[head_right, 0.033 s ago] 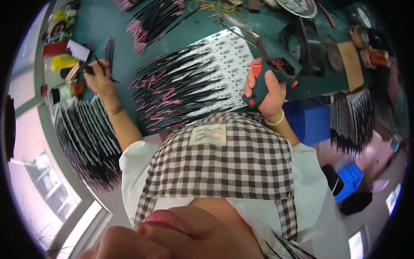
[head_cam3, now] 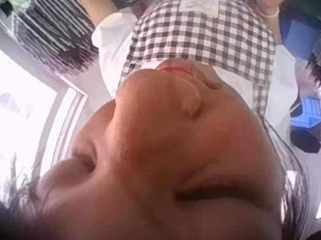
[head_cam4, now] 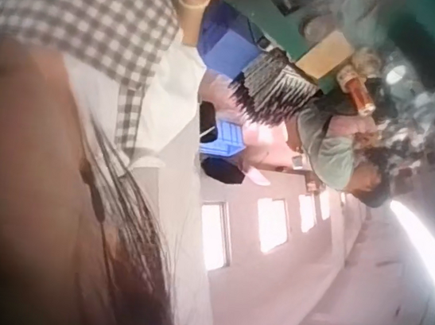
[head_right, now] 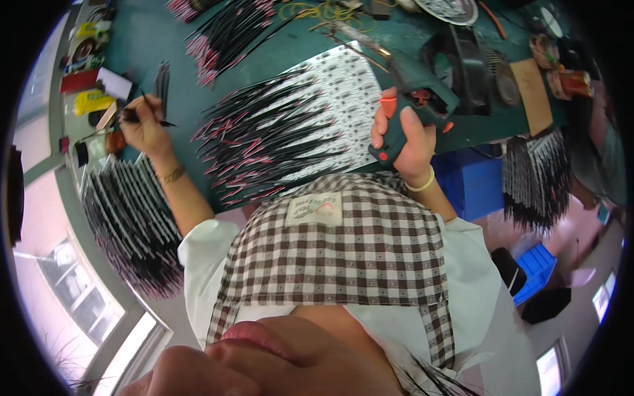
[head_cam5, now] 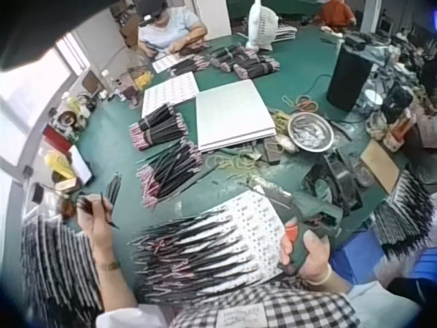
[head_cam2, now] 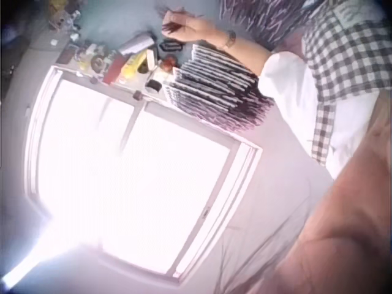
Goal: Manually applying heat-shrink tubing and soldering or heating connections on LED strip components at a factory workbench.
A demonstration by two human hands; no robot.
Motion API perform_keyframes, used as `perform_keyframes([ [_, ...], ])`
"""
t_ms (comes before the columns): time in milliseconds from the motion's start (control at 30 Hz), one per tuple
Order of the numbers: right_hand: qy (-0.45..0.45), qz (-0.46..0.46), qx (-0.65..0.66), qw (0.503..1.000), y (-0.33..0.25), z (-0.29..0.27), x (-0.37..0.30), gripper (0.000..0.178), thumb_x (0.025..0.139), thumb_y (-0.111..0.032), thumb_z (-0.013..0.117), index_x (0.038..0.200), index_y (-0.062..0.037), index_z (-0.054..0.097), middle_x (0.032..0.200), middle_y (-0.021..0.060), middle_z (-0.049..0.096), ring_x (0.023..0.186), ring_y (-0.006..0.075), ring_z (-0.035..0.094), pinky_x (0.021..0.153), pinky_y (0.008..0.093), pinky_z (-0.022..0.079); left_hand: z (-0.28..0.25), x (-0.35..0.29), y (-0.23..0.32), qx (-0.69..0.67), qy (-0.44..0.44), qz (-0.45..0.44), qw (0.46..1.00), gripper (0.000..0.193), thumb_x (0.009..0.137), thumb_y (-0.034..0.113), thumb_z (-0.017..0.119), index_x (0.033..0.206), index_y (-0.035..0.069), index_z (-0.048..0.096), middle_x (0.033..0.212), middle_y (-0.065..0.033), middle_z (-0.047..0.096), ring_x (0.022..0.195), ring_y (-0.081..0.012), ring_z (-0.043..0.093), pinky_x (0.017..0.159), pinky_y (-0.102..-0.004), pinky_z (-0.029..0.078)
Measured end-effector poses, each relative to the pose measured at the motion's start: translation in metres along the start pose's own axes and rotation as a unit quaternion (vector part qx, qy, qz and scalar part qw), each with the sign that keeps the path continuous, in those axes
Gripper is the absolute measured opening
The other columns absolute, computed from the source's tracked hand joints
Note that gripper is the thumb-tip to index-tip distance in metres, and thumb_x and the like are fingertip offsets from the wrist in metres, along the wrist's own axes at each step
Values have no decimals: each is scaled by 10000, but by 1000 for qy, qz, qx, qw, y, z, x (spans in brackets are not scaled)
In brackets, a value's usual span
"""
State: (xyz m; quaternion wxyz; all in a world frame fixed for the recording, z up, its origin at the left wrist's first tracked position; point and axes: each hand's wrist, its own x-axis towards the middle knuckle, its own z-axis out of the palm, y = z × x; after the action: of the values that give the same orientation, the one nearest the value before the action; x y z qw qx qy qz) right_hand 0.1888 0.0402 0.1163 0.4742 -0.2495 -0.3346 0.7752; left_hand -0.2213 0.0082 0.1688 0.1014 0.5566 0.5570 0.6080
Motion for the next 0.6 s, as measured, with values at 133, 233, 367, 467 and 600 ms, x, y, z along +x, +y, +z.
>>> perform_keyframes([
  [133, 4, -41, -61, 997, -3, -17, 7, 340, 929, -177, 506, 1207, 16, 479, 776, 92, 547, 625, 149, 531, 571, 268, 447, 98, 9, 51, 57, -12, 116, 992, 104, 869, 61, 646, 901, -22, 591, 785, -88, 615, 638, -120, 555, 585, -223, 439],
  [233, -25, -68, -171, 983, 1, -23, 10, 318, 926, -133, 505, 1204, 20, 486, 797, 61, 560, 652, 112, 525, 594, 259, 438, 151, 1, 68, 198, -166, 90, 962, 64, 825, 60, 665, 852, 12, 633, 747, -100, 613, 617, -198, 581, 562, -260, 448],
  [367, 15, -33, -168, 985, 13, -31, 11, 301, 927, -151, 502, 1173, 22, 491, 766, 71, 562, 623, 122, 534, 571, 254, 439, 187, -7, 31, 241, -322, -109, 909, 221, 800, 203, 657, 843, -11, 619, 699, -157, 604, 598, -275, 584, 565, -352, 454],
  [467, -9, 12, -203, 979, 15, -43, 13, 324, 932, -169, 493, 1197, 16, 473, 767, 86, 556, 608, 131, 527, 564, 261, 438, 202, -17, 0, 231, -319, -180, 902, 242, 778, 231, 668, 813, -5, 623, 635, -138, 587, 560, -273, 568, 563, -353, 446],
  [600, -14, -35, -303, 952, 26, -54, 10, 309, 924, -145, 502, 1187, 16, 485, 794, 76, 561, 630, 119, 521, 585, 257, 441, 216, -24, -17, 206, -266, -209, 918, 245, 762, 255, 681, 754, 15, 634, 603, -125, 576, 540, -267, 557, 547, -352, 437],
])
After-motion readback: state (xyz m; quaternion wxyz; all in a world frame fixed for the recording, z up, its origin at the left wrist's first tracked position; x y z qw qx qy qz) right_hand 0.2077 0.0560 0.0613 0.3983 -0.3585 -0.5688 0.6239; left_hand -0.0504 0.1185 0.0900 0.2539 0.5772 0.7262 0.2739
